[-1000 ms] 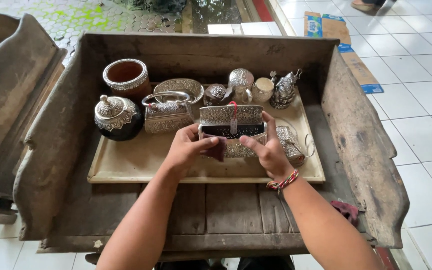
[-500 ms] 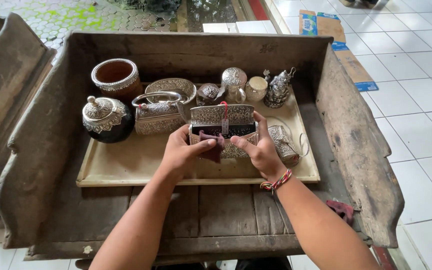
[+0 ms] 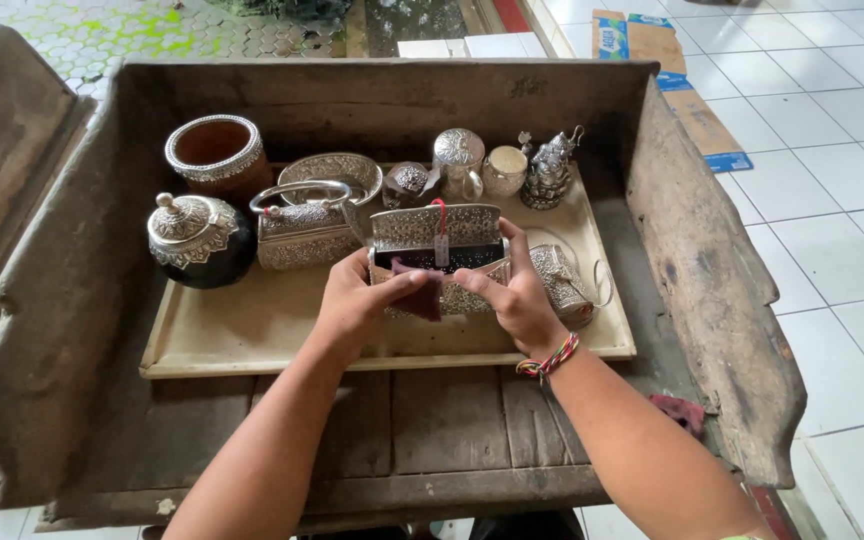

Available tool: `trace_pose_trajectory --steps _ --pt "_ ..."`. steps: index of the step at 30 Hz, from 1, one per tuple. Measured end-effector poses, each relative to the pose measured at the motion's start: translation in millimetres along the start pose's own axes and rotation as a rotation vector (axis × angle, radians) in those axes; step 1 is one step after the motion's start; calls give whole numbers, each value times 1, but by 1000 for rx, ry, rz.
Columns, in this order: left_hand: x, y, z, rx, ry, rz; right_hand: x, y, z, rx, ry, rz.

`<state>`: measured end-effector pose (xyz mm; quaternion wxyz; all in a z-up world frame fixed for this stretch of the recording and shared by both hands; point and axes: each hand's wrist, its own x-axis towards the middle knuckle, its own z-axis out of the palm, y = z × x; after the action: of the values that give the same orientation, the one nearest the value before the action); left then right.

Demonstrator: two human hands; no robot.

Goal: Polishing an intricate silver clutch bag using a cloth at a handicraft workshop.

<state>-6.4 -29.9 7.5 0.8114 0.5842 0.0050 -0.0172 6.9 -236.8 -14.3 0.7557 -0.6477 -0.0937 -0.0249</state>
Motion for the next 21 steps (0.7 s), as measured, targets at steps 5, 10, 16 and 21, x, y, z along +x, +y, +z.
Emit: trace_pose_trajectory --steps 5,10,16,21 --pt "0 -7 -1 -29 15 -18 -4 -4 1 24 -5 7" --pt "0 1 -1 -151 -55 -29 2 7 -15 -2 5 20" --pt "-9 9 9 -94 -41 -7 2 9 -8 38 -11 2" --pt "-3 -2 4 -106 -14 -27 3 5 -9 68 -3 47"
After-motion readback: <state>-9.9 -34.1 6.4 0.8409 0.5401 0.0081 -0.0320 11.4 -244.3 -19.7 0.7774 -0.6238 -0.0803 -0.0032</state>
